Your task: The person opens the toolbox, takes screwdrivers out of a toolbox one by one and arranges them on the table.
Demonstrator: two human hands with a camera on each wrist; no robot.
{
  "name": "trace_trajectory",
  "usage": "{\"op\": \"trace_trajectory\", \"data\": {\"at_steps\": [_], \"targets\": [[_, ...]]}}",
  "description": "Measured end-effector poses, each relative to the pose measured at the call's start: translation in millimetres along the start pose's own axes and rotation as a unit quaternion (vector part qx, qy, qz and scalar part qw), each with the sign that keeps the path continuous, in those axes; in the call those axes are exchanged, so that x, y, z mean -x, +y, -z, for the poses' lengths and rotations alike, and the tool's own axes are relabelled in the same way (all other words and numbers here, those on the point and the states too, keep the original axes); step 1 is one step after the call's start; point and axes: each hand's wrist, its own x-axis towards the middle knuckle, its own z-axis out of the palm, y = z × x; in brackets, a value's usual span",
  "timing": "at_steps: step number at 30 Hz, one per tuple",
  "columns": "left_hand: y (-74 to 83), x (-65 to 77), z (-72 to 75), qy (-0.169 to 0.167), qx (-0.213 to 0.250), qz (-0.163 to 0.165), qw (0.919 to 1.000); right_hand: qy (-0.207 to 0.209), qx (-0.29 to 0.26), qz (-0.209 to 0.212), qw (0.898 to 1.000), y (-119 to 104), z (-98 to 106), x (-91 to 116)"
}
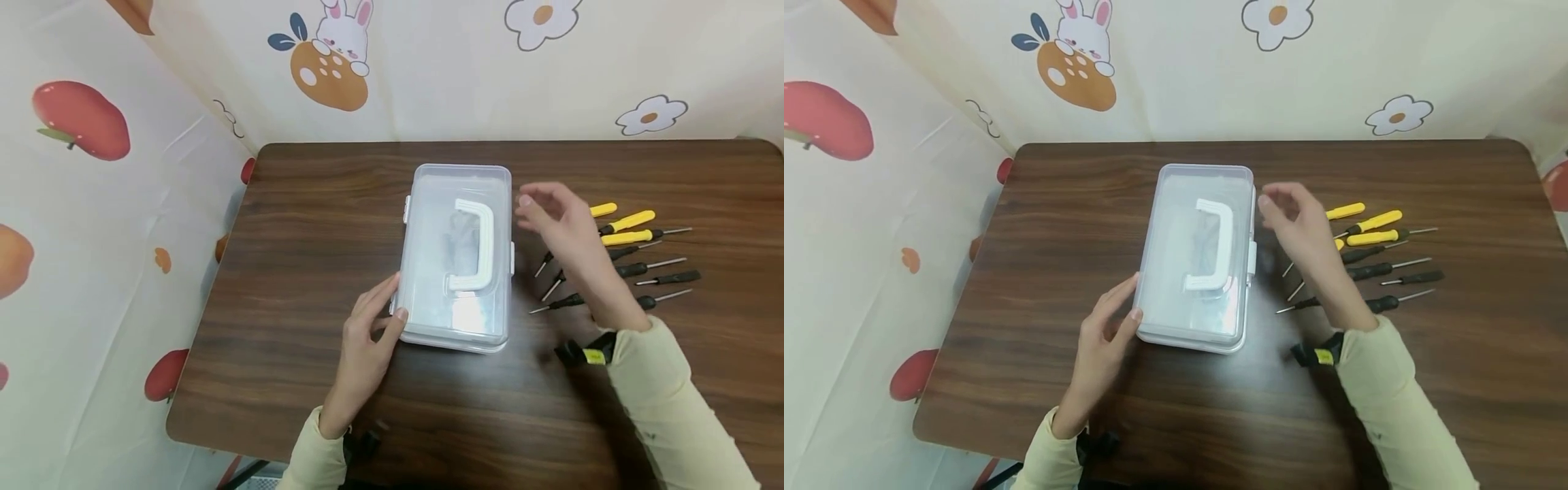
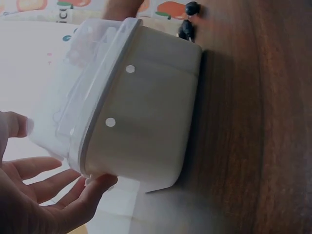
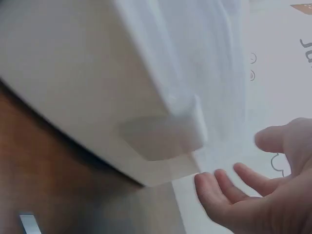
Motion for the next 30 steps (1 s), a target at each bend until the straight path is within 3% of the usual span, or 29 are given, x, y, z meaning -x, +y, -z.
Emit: {"op": "trace_trajectory", "data": {"at_steps": [4, 8, 14, 17, 20, 25, 30], "targets": [[0.3, 1.8, -2.9, -0.004, -0.006, 0.002, 1.0000, -0.001, -0.010, -0.005, 1.000, -15, 4, -26], [1.7, 3.5, -3.9, -0.008, -0.004, 0.015, 0.9999, -0.028, 0.012, -0.020, 0.999, -27, 6, -46], [5.8, 5.1, -3.4, -0.003, 0.009, 0.031, 0.9995, -0.089, 0.117, -0.042, 0.988, -47, 10, -67], [10.3, 6.3, -2.7, 0.001, 0.010, 0.041, 0.9991, -0.123, 0.182, -0.046, 0.975, -57, 12, -72], [15.8, 9.6, -1.8, -0.011, -0.002, 0.062, 0.9980, -0.143, 0.210, -0.049, 0.966, -63, 12, -75], [22.2, 14.4, -4.0, -0.047, -0.054, 0.083, 0.9939, -0.148, 0.216, -0.044, 0.964, -64, 11, -74], [22.7, 13.3, -6.0, -0.024, -0.058, 0.078, 0.9950, -0.145, 0.211, -0.045, 0.966, -65, 9, -71]]}}
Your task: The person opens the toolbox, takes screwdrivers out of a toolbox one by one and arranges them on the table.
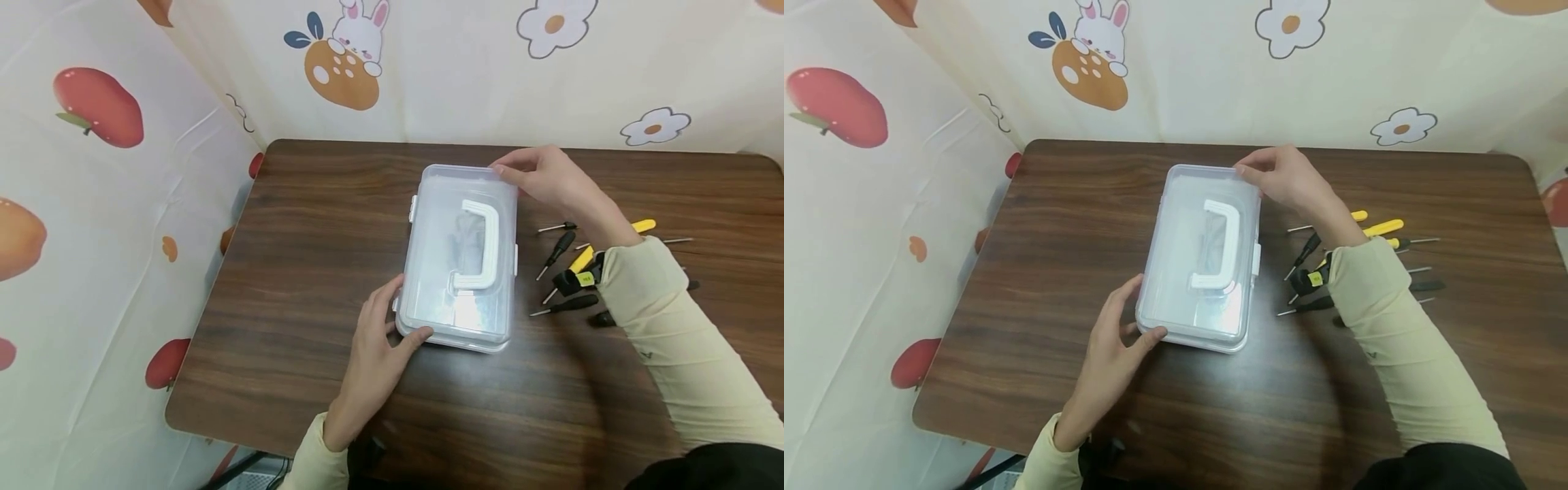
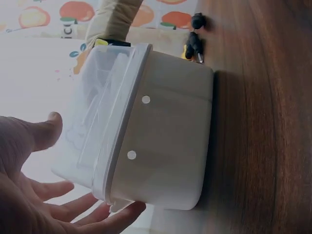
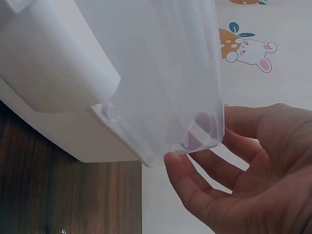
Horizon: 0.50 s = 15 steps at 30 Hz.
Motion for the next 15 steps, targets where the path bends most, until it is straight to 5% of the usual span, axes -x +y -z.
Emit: {"op": "trace_trajectory", "data": {"at_steps": [7, 15], "targets": [[-4.2, -7.2, 5.8, 0.002, 0.009, -0.010, 0.9999, 0.001, -0.007, -0.009, 1.000, 4, 1, 5], [-15.8, -29.7, 34.1, 0.013, 0.061, -0.007, 0.9981, 0.025, -0.045, 0.003, 0.999, 15, -2, 20]]}}
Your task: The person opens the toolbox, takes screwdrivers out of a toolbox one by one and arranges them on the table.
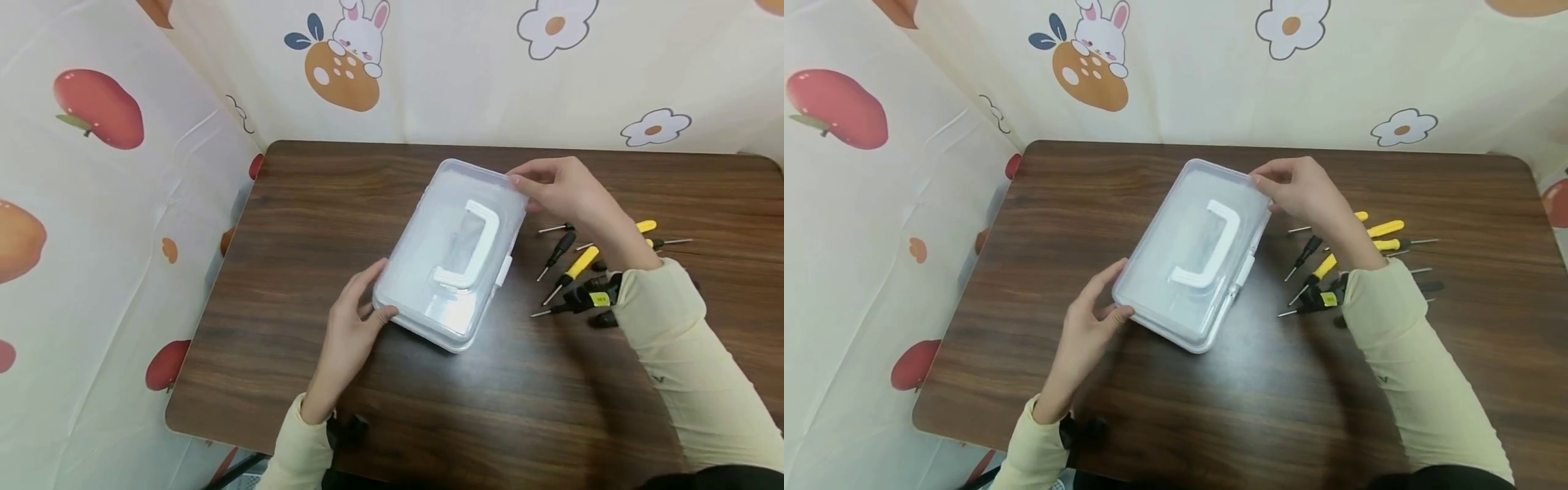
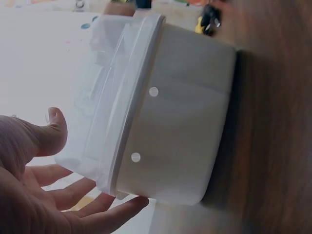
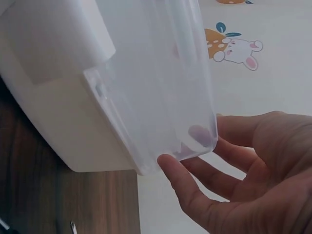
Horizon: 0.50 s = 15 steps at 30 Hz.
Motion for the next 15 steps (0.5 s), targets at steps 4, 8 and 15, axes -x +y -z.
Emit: {"op": "trace_trajectory", "data": {"at_steps": [4, 8, 15], "targets": [[-5.2, -15.3, 15.6, 0.013, 0.022, 0.009, 0.9996, 0.008, -0.026, 0.011, 1.000, 8, -1, 13], [-10.5, -31.6, 29.6, 0.031, 0.002, 0.020, 0.9993, 0.009, -0.048, 0.009, 0.999, 15, -5, 27], [-12.8, -50.1, 41.3, 0.072, -0.003, 0.003, 0.9974, 0.040, -0.084, 0.009, 0.996, 22, -19, 51]]}}
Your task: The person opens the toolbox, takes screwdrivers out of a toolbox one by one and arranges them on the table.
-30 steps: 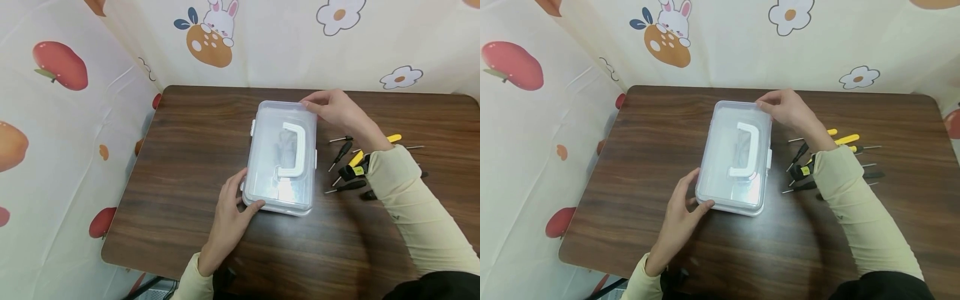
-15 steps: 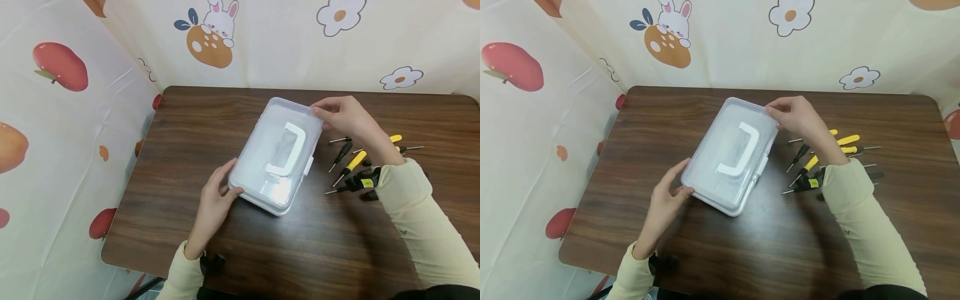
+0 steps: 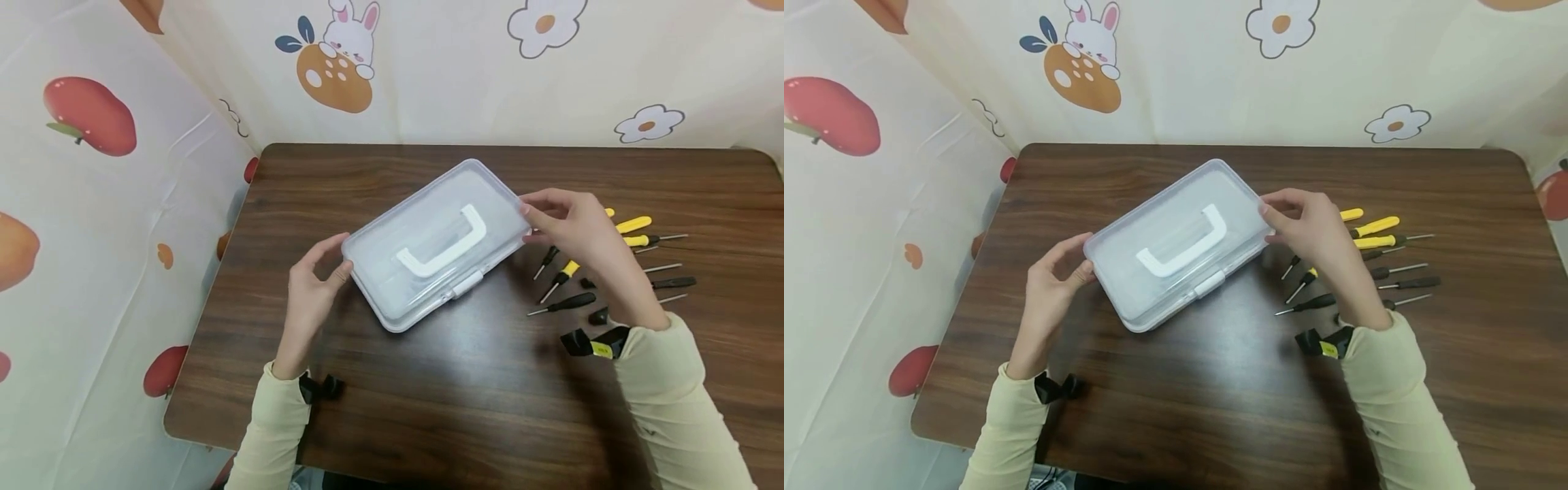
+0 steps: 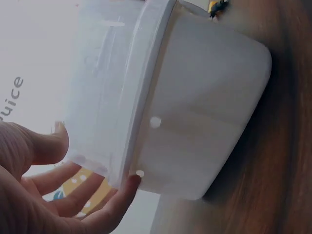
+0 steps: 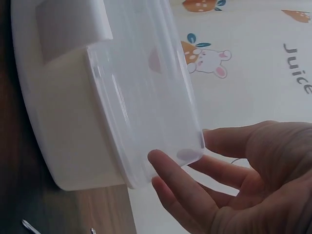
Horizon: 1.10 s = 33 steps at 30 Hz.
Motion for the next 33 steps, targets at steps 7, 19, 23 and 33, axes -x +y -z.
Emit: {"op": "trace_trajectory", "data": {"at_steps": [7, 19, 23, 33], "targets": [[0.6, -3.3, 3.4, 0.038, 0.020, 0.007, 0.9990, 0.030, -0.006, 0.003, 1.000, 3, -15, 21], [19.5, 52.0, -5.8, 0.041, -0.038, 0.057, 0.9968, 0.093, 0.023, 0.021, 0.995, 13, -45, 51], [26.8, 80.0, -13.4, 0.014, -0.048, 0.068, 0.9964, 0.117, 0.037, 0.013, 0.992, 15, -51, 61], [28.7, 87.6, -27.3, 0.027, -0.112, 0.035, 0.9928, 0.181, -0.014, -0.018, 0.983, 21, -68, 85]]}}
